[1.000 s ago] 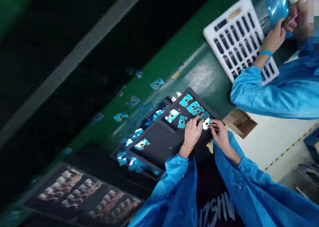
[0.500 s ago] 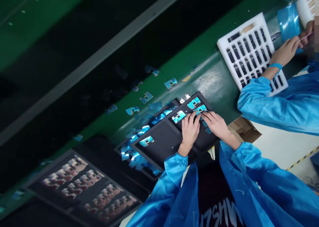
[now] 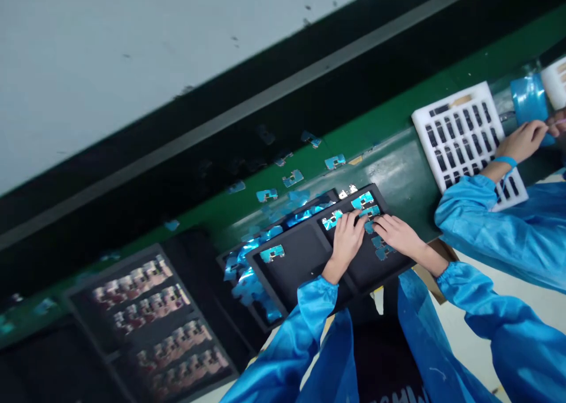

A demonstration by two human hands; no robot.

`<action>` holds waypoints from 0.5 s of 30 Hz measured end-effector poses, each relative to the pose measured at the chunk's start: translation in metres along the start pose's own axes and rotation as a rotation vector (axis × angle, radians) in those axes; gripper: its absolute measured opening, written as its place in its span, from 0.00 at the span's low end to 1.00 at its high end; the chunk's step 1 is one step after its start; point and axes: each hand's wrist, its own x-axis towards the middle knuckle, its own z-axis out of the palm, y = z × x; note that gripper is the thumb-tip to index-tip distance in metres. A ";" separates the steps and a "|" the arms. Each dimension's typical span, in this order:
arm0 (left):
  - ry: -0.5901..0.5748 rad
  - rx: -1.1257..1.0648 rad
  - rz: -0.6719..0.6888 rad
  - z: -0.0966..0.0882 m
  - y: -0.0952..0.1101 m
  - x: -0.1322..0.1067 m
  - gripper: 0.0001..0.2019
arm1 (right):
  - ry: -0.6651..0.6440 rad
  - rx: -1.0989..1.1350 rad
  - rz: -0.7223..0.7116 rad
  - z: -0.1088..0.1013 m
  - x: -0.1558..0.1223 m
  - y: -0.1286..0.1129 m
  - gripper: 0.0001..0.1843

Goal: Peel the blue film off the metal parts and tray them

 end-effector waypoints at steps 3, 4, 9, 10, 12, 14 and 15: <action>0.081 -0.049 -0.021 -0.016 -0.013 0.006 0.15 | 0.049 0.036 -0.037 -0.014 0.015 0.004 0.11; 0.120 -0.062 -0.051 -0.023 -0.022 0.014 0.14 | 0.066 0.073 -0.048 -0.020 0.025 0.009 0.11; 0.164 0.027 -0.231 -0.055 -0.103 0.104 0.19 | 0.178 0.220 0.117 -0.034 0.126 0.057 0.14; 0.112 0.063 -0.239 -0.058 -0.121 0.127 0.22 | 0.181 0.217 0.165 -0.032 0.152 0.067 0.14; -0.019 0.110 -0.210 -0.059 -0.151 0.168 0.28 | 0.113 0.160 0.211 -0.024 0.198 0.086 0.17; -0.125 0.131 -0.169 -0.054 -0.172 0.195 0.29 | 0.028 0.091 0.231 -0.012 0.233 0.099 0.19; -0.153 0.134 -0.156 -0.051 -0.178 0.203 0.28 | -0.004 0.070 0.236 -0.007 0.244 0.103 0.19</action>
